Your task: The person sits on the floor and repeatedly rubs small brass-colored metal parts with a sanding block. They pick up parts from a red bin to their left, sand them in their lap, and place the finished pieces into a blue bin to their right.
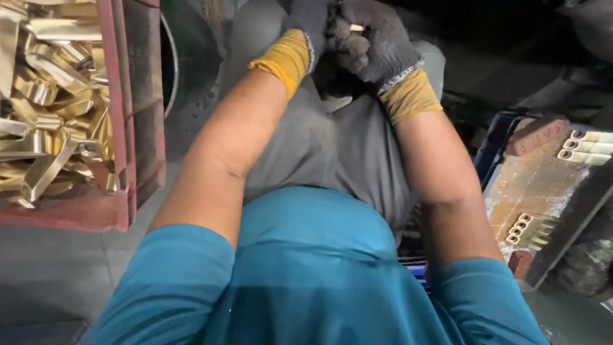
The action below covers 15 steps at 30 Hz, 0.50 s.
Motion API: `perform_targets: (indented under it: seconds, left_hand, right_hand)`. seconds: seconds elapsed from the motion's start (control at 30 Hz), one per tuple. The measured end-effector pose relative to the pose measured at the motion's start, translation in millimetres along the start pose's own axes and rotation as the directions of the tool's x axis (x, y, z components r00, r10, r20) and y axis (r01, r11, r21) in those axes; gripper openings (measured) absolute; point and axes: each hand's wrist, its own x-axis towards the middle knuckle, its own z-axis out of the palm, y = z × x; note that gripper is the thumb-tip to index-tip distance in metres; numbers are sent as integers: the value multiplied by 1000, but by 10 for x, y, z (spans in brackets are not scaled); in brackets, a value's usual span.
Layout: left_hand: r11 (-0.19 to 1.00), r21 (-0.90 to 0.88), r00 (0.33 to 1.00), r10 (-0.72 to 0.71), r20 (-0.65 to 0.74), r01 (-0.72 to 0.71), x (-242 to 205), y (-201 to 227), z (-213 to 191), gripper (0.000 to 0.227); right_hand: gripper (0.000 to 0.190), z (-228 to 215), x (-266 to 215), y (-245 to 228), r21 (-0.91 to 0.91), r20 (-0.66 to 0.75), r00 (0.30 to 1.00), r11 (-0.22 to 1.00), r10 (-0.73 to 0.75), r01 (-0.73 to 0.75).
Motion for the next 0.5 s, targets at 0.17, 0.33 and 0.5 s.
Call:
perform_targets:
  seconds: [0.17, 0.33, 0.5]
  left_hand:
    - [990, 135, 998, 54, -35, -49, -244, 102, -348, 26]
    - [988, 141, 987, 42, 157, -64, -421, 113, -380, 26]
    - [990, 123, 958, 29, 286, -67, -469, 129, -285, 26]
  right_hand:
    - [6, 409, -338, -195, -538, 206, 977, 829, -47, 153]
    - [39, 734, -591, -255, -292, 141, 986, 956, 87, -43]
    - [33, 597, -669, -162, -311, 247, 968, 942, -51, 129]
